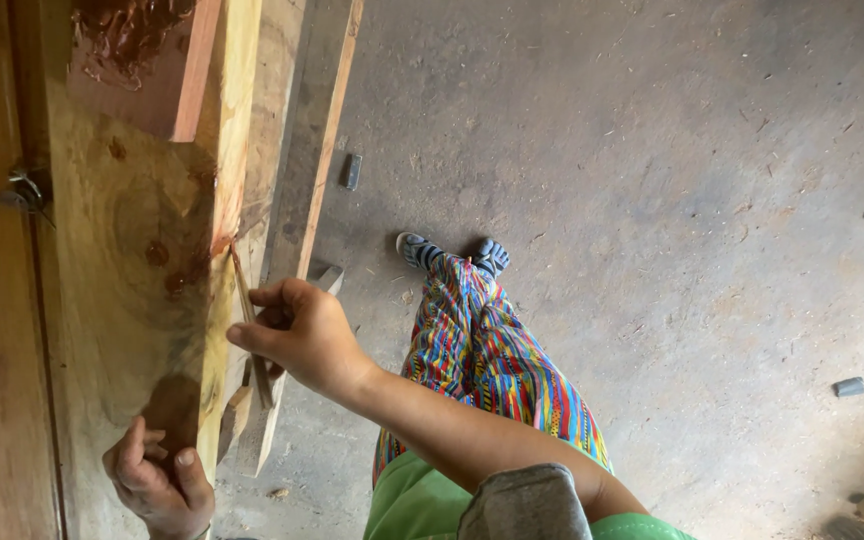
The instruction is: Apply wood filler paste to cracks and imperfections on a wooden board using a small applicator stick.
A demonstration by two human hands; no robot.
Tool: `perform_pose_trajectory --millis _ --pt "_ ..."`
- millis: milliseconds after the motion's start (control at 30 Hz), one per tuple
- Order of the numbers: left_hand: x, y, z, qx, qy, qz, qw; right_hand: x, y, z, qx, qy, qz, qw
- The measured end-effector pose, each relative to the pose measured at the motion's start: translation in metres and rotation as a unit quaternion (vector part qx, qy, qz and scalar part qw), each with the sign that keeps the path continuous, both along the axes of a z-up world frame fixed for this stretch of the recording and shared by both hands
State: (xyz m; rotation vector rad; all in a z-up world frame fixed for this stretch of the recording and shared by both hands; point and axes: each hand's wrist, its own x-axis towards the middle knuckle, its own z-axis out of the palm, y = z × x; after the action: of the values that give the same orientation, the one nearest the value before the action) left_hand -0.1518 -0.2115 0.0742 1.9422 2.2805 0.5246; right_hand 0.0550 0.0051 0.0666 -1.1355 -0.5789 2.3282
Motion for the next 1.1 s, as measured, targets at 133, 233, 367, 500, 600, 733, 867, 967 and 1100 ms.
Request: perform_pose_trajectory --millis 133,233,367,500,600,733,867,967,1100 --pt "0.002 -0.002 0.001 -0.003 -0.014 0.017 1.000 0.012 -0.008 -0.017 0.075 -0.047 0.033 0.996" --pt "0.002 -0.004 -0.001 -0.007 -0.013 0.023 1.000 0.021 -0.007 -0.028 0.081 -0.035 0.018 0.996" --pt "0.003 -0.005 0.000 -0.014 -0.004 0.041 0.999 0.013 -0.008 -0.043 -0.022 0.051 -0.072 0.996" --pt "0.001 -0.004 0.000 -0.005 -0.005 0.022 1.000 0.007 -0.005 -0.034 -0.073 0.089 -0.073 0.991" --pt "0.002 -0.005 0.001 -0.017 -0.008 0.036 0.999 0.007 -0.001 -0.028 -0.076 0.110 -0.077 0.988" --pt "0.004 -0.002 0.002 -0.013 -0.004 0.026 1.000 0.012 0.006 -0.026 0.017 0.055 -0.028 0.998" --pt "0.006 -0.003 0.002 -0.017 0.003 0.039 0.999 0.023 0.011 -0.033 0.040 0.061 0.003 0.997" --pt "0.008 -0.002 0.001 -0.004 0.004 0.040 0.999 0.039 0.013 -0.036 0.015 0.106 0.004 0.994" --pt "0.007 -0.002 0.004 -0.010 0.001 0.035 0.999 0.044 0.008 -0.043 -0.039 0.108 -0.028 0.993"
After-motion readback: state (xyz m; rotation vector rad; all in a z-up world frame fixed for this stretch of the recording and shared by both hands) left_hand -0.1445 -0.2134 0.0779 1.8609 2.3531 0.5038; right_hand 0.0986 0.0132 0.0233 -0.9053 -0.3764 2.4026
